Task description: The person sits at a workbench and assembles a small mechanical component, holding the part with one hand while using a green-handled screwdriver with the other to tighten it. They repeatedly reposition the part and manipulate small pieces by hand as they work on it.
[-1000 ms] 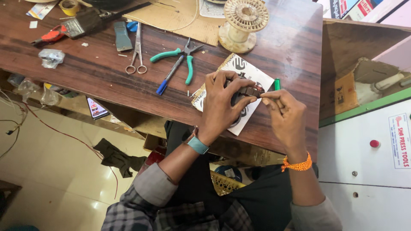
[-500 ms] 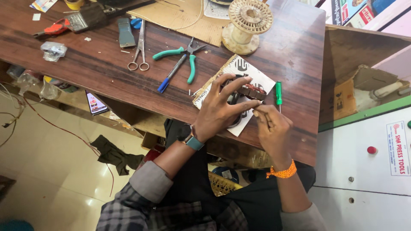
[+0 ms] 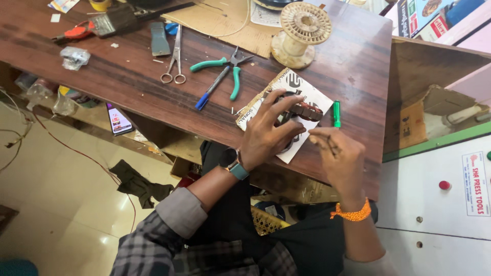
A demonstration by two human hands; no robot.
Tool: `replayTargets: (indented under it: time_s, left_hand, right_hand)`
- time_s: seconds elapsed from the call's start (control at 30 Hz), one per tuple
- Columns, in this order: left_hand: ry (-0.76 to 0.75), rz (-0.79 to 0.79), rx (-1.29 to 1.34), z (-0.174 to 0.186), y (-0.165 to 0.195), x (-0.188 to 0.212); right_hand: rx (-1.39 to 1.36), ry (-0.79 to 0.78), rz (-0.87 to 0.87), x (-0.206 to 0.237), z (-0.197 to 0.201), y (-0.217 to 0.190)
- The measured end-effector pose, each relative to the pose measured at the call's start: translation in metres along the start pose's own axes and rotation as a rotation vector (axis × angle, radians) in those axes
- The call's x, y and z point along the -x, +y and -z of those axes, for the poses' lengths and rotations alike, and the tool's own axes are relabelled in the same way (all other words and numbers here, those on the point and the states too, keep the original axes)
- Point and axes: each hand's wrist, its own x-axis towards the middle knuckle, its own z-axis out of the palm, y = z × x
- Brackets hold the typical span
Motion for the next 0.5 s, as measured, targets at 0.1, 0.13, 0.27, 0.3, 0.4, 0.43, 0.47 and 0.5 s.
replayTargets:
  time_s: [0.1,0.13,0.27,0.3,0.4,0.43,0.47,0.5]
  left_hand:
    - [0.047,0.043,-0.005,0.005,0.004,0.0]
    - [0.068,0.071,0.002,0.004,0.006,0.0]
    - [0.172,0.189,0.027,-0.008,0.016,-0.001]
    - [0.203,0.217,0.032,-0.01,0.017,-0.001]
    - [0.246,0.278,0.044,-0.015,0.019,0.0]
    - [0.256,0.295,0.044,-0.016,0.02,0.0]
    - [0.264,0.312,0.043,-0.018,0.021,-0.001]
    - [0.27,0.33,0.041,-0.019,0.023,0.0]
  right_hand:
    - [0.098,0.011,0.072,-0.018,0.004,-0.004]
    - [0.156,0.026,0.09,-0.023,0.005,-0.004]
    - [0.321,-0.007,0.183,-0.048,0.003,-0.001]
    - [0.314,-0.022,0.187,-0.055,0.0,0.0]
    - [0.293,-0.061,0.205,-0.066,-0.004,0.001]
    - [0.282,-0.066,0.213,-0.068,-0.006,0.001]
    - [0.269,-0.072,0.22,-0.071,-0.007,0.001]
    - [0.266,-0.087,0.207,-0.072,-0.009,0.001]
